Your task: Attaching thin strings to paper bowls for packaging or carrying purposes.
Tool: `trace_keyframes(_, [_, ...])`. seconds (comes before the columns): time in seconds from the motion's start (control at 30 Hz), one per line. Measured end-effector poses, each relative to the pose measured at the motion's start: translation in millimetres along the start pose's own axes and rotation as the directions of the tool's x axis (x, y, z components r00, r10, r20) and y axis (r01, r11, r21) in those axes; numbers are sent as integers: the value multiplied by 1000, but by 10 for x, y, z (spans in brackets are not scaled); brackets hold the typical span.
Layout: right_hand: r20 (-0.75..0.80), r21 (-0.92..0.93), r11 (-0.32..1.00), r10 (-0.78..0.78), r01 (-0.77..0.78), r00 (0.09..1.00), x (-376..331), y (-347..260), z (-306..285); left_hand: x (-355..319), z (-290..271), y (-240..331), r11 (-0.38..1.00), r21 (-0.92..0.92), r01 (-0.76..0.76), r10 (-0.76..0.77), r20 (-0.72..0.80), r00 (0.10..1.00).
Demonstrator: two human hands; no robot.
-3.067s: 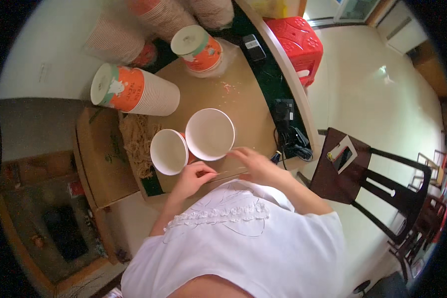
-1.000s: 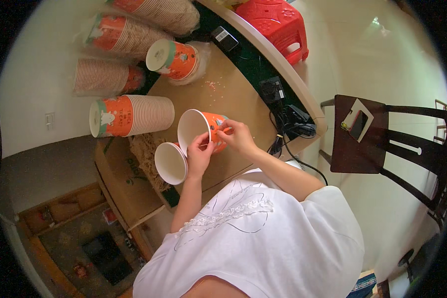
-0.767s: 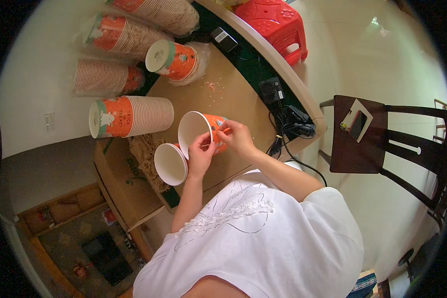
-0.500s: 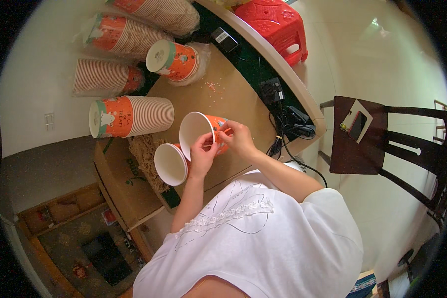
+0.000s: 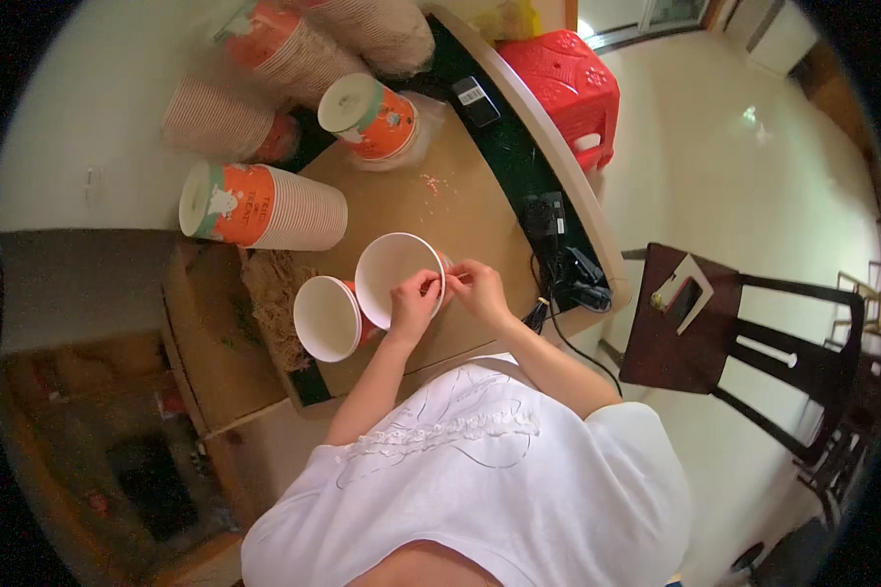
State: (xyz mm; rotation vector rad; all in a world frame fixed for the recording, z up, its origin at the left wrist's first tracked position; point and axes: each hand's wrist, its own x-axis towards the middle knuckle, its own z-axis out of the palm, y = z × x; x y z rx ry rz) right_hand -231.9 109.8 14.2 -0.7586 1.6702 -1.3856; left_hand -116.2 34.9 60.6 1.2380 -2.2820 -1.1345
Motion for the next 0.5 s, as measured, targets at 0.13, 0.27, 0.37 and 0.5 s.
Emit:
trace_keyframes(0.13, [113,62,996,54,-61,992,44,-9,-28,2,45,-135,996,-75,58,-60,-28,998])
trace_keyframes(0.27, [252,-39,982,188,-184,949,-43,-376,-255,-21,-41,-212,830,-535,157,-180,10,984])
trace_keyframes(0.37, [288,-393,919,160,-36,944,-148,-611,-416,-40,-110,-281,758,-636,145,-184,4,983])
trace_keyframes(0.5, [374,-376,926,179,-28,910,-188,-970,-405,-103,-155,-276,689,-699,191,-215,53,975])
